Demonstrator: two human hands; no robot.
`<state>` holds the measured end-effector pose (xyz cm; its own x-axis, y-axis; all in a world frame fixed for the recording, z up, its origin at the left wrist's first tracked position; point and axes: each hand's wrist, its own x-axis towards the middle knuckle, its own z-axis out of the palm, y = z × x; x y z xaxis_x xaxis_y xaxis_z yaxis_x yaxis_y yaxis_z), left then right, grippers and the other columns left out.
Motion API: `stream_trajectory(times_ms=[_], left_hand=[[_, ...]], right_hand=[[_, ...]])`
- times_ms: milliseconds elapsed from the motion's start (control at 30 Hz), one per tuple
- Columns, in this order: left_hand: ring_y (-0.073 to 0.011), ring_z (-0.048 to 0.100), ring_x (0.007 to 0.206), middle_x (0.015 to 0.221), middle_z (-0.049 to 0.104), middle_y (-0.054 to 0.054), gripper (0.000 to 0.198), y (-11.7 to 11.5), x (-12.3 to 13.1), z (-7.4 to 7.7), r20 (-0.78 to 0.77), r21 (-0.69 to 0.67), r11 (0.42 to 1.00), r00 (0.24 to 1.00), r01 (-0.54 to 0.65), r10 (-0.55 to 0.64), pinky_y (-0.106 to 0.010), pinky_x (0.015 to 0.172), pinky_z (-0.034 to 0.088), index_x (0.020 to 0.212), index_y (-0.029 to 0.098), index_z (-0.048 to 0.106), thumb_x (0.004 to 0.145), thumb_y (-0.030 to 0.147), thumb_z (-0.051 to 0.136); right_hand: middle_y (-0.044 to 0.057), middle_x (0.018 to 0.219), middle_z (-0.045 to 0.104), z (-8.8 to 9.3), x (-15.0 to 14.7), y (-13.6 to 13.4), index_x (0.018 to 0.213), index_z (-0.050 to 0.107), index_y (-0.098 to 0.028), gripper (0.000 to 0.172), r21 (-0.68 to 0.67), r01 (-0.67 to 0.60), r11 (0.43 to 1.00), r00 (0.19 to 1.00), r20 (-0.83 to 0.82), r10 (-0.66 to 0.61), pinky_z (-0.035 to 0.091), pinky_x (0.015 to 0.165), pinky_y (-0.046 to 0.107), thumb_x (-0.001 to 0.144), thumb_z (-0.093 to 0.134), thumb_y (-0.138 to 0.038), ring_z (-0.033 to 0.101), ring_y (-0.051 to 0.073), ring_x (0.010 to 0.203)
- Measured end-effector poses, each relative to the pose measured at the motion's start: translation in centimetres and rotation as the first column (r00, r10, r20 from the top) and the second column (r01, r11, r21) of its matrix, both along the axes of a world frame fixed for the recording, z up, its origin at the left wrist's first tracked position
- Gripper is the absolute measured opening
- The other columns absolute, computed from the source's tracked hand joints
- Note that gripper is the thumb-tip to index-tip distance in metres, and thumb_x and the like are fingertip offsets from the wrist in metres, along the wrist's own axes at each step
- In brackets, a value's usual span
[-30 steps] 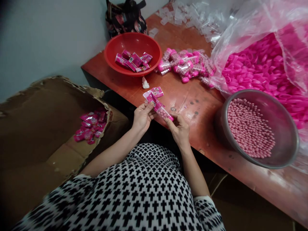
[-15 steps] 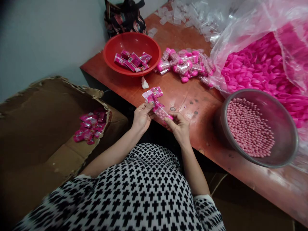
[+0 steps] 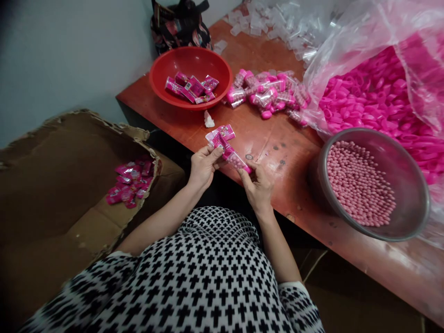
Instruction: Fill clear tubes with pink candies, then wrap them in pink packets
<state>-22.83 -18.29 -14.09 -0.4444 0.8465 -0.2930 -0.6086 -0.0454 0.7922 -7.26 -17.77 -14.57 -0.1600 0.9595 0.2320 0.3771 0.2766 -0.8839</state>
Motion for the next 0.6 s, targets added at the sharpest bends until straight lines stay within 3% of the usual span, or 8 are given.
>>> stream_trajectory(times_ms=[133,267,400,600], left_hand=[[-0.0099,0.061,0.057,0.062,0.064,0.001,0.034,0.0,-0.1,0.0,-0.017,-0.012,1.0,1.0,-0.016,0.016,-0.026,0.063,0.055,0.065,0.014,0.06,0.055,0.038,0.083],[-0.0101,0.062,0.058,0.062,0.063,0.002,0.037,-0.1,-0.1,-0.1,-0.009,-0.01,1.0,1.0,-0.01,0.01,-0.026,0.064,0.055,0.066,0.013,0.06,0.054,0.039,0.083],[-0.0105,0.063,0.06,0.065,0.064,0.001,0.037,-0.1,0.1,-0.1,-0.009,-0.002,1.0,1.0,-0.016,0.016,-0.026,0.064,0.055,0.07,0.013,0.061,0.055,0.038,0.083],[-0.0102,0.063,0.059,0.066,0.066,0.001,0.035,-0.1,0.1,0.2,0.043,-0.011,0.999,0.998,-0.047,0.047,-0.027,0.066,0.056,0.071,0.014,0.06,0.056,0.034,0.083]], right_hand=[[0.001,0.079,0.067,0.0,0.0,0.0,0.104,0.066,-0.021,0.029,0.049,0.007,0.999,1.0,0.023,-0.009,0.053,0.063,0.029,0.08,0.065,-0.038,0.059,0.012,0.063],[0.001,0.078,0.067,0.1,-0.5,0.1,0.1,0.066,-0.019,0.031,-0.104,-0.002,0.995,0.993,-0.116,-0.01,0.053,0.057,0.026,0.077,0.067,-0.04,0.06,0.011,0.061],[-0.001,0.067,0.065,0.8,-1.0,0.2,0.093,0.066,-0.017,0.03,-0.292,-0.042,0.955,0.968,-0.249,-0.033,0.049,0.045,0.022,0.074,0.07,-0.04,0.056,0.009,0.048],[-0.003,0.066,0.065,1.2,-1.0,-0.3,0.09,0.065,-0.017,0.028,-0.32,-0.052,0.946,0.945,-0.323,-0.057,0.05,0.044,0.021,0.072,0.072,-0.038,0.057,0.008,0.048]])
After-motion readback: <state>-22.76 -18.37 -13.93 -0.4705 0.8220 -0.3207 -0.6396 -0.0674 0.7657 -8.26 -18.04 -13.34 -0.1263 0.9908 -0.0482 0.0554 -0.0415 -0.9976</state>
